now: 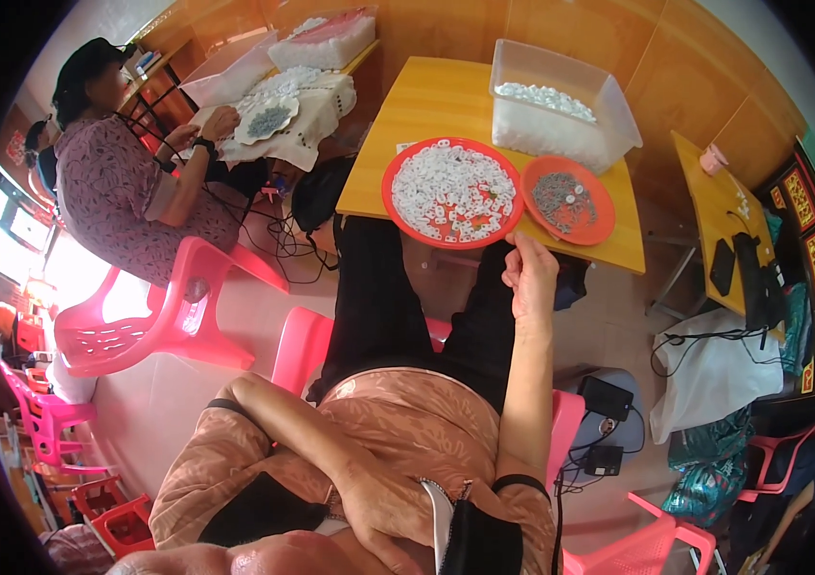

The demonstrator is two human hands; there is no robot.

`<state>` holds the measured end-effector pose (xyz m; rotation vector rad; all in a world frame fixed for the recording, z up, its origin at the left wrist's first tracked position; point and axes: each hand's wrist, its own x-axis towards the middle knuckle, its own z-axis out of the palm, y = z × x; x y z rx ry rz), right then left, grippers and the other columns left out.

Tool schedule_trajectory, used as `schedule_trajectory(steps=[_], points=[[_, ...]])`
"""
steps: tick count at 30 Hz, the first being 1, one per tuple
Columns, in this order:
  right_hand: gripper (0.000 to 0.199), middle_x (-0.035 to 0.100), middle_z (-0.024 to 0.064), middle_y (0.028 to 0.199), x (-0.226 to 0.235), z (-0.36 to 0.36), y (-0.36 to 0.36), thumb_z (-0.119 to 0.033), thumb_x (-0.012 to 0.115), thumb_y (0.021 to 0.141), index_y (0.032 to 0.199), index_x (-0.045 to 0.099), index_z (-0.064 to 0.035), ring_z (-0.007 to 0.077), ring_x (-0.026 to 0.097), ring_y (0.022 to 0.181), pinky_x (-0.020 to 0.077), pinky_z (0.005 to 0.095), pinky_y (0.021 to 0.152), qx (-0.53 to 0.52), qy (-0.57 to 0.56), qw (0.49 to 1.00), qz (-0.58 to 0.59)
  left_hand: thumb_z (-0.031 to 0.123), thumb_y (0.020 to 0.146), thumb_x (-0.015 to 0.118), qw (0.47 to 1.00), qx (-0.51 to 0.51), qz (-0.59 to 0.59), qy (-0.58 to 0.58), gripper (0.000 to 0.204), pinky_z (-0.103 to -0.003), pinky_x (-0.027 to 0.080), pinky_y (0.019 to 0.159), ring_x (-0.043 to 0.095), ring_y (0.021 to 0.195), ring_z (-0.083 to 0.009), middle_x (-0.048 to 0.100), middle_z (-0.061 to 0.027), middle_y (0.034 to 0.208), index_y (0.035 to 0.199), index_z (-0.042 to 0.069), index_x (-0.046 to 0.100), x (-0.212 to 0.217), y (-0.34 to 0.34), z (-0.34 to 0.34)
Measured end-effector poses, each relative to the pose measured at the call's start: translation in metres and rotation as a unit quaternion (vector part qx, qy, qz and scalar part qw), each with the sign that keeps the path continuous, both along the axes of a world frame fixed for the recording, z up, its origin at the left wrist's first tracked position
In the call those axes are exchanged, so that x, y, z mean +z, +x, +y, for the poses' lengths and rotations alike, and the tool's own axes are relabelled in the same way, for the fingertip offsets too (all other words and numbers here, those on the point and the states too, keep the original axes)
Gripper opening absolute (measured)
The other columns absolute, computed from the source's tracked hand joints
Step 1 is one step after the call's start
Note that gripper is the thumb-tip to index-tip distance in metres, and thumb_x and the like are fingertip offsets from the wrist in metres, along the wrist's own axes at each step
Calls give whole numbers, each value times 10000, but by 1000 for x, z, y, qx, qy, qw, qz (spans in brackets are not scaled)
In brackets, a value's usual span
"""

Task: Manually assembling small white plastic components at a workbench.

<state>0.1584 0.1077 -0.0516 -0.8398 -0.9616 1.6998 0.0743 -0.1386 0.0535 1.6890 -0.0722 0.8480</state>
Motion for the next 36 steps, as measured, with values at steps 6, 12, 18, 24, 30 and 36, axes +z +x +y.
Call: schedule_trajectory(steps=[6, 12, 18, 24, 30, 36], points=[[213, 389, -31, 513, 0, 2, -3, -220, 579, 892, 846, 605, -13, 40, 284, 390, 222, 203, 386, 0, 2, 1000, 14, 176, 813, 580, 982, -130, 127, -51, 290, -400, 449, 743, 570, 890, -371, 601, -223, 927, 1014, -34, 577, -4, 3, 6], [218, 380, -32, 510, 1, 0, -5, -217, 584, 891, 837, 606, -7, 43, 290, 399, 217, 206, 389, 3, -2, 1000, 21, 140, 828, 574, 988, -120, 31, -92, 293, -398, 448, 777, 565, 930, -361, 596, -219, 989, 1071, -23, 566, -4, 2, 4], [205, 417, -7, 511, -7, 15, -10, -207, 589, 884, 851, 647, -14, 61, 347, 430, 289, 226, 419, -15, 58, 995, -81, 156, 830, 579, 994, -86, 60, -19, 379, -404, 414, 900, 513, 1040, -377, 546, -222, 1129, 1163, -13, 512, -7, 2, 3], [102, 582, 56, 849, -8, 35, -39, -111, 603, 785, 832, 691, -90, 239, 553, 857, 418, 363, 756, -201, 505, 687, -483, 167, 838, 565, 985, -124, 117, -24, 380, -407, 414, 900, 511, 1048, -380, 551, -237, 1107, 1169, -13, 513, -9, 0, 8], [152, 525, 107, 1108, -16, 36, -57, -82, 595, 747, 844, 700, -132, 308, 393, 1152, 294, 493, 912, -136, 483, 613, -611, 242, 923, 454, 973, -226, -46, -5, 456, -390, 408, 911, 500, 1054, -375, 505, -242, 1134, 1234, -88, 408, -31, 0, -11], [189, 537, 102, 1092, -30, 43, -44, -88, 609, 755, 922, 689, -123, 309, 409, 1135, 303, 480, 901, -172, 479, 673, -536, 244, 929, 463, 978, -195, 53, 46, 456, -375, 417, 914, 514, 1065, -340, 509, -233, 1154, 1231, -94, 415, -9, -30, -13]])
